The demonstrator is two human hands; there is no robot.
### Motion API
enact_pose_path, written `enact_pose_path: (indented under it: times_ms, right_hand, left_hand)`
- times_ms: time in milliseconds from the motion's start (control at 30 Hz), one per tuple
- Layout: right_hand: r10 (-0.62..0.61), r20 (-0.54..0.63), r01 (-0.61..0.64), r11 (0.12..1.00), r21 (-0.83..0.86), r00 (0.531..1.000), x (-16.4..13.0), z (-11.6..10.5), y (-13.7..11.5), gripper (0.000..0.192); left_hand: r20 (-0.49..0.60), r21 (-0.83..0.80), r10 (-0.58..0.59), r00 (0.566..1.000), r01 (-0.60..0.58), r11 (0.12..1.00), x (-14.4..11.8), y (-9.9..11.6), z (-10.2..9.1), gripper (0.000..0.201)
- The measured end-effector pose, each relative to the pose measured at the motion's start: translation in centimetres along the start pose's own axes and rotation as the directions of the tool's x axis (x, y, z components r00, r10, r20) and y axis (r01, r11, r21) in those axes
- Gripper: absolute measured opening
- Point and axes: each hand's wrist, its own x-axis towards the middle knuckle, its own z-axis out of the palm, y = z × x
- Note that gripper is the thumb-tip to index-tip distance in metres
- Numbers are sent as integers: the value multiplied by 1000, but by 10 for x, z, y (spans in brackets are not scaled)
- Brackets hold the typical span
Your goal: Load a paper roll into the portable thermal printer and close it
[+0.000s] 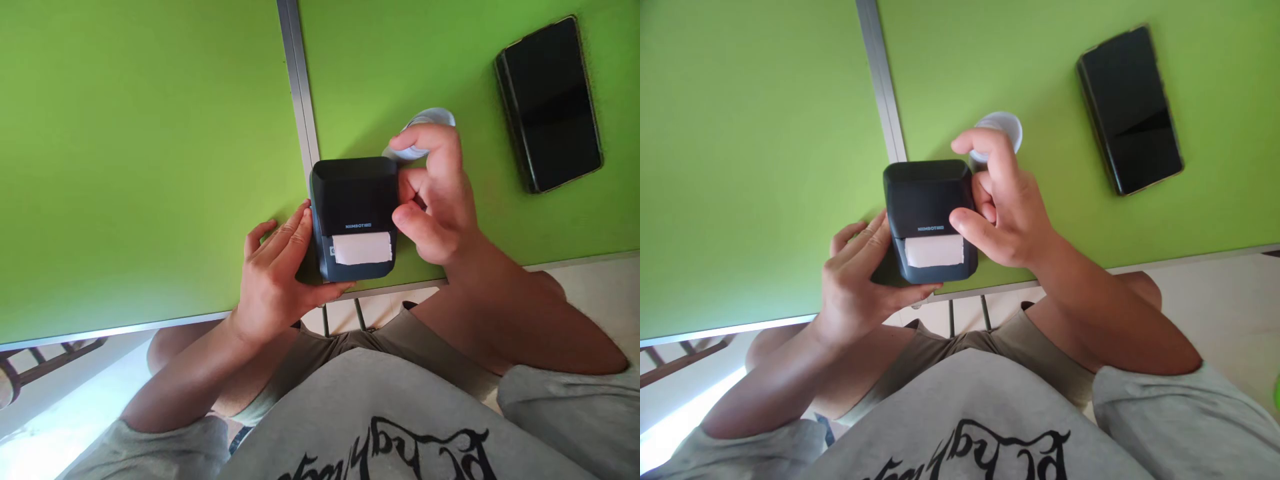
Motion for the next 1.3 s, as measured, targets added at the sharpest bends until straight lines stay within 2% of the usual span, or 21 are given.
enact_pose_path:
  times_ms: [200,433,633,733,833,967,1133,1233,1300]
  right_hand:
    - [20,0,-20,998,-66,1000,1,0,-6,51]
    - [-4,19,4,1000,-19,1000,2,-2,-9,46]
    - [11,-21,-12,998,-67,1000,1,2,-10,42]
    - [-23,-29,21,996,-83,999,1,1,-10,42]
    - [-54,30,56,995,-82,998,1,-4,-9,51]
    - [-35,137,52,990,-128,990,2,-11,-6,63]
    - [-4,111,21,989,-149,994,5,-14,-8,61]
    - [15,145,13,982,-191,989,9,-18,-19,58]
    - [-8,123,39,967,-251,992,14,-22,-30,53]
  left_hand:
    - [-29,30,21,999,-20,999,1,1,2,94]
    - [-16,0,-58,998,58,998,3,5,3,94]
    - [0,81,-1,1000,1,997,1,-1,9,105]
    - [24,128,2,1000,-5,992,0,-1,9,105]
    - [28,129,-11,1000,7,992,1,-1,10,107]
    - [29,113,-31,999,27,993,3,-1,11,113]
    - [25,130,-14,1000,11,992,4,-2,11,116]
    - [15,121,-12,1000,10,993,4,-2,12,116]
    - [2,121,-4,1000,4,993,4,-2,13,115]
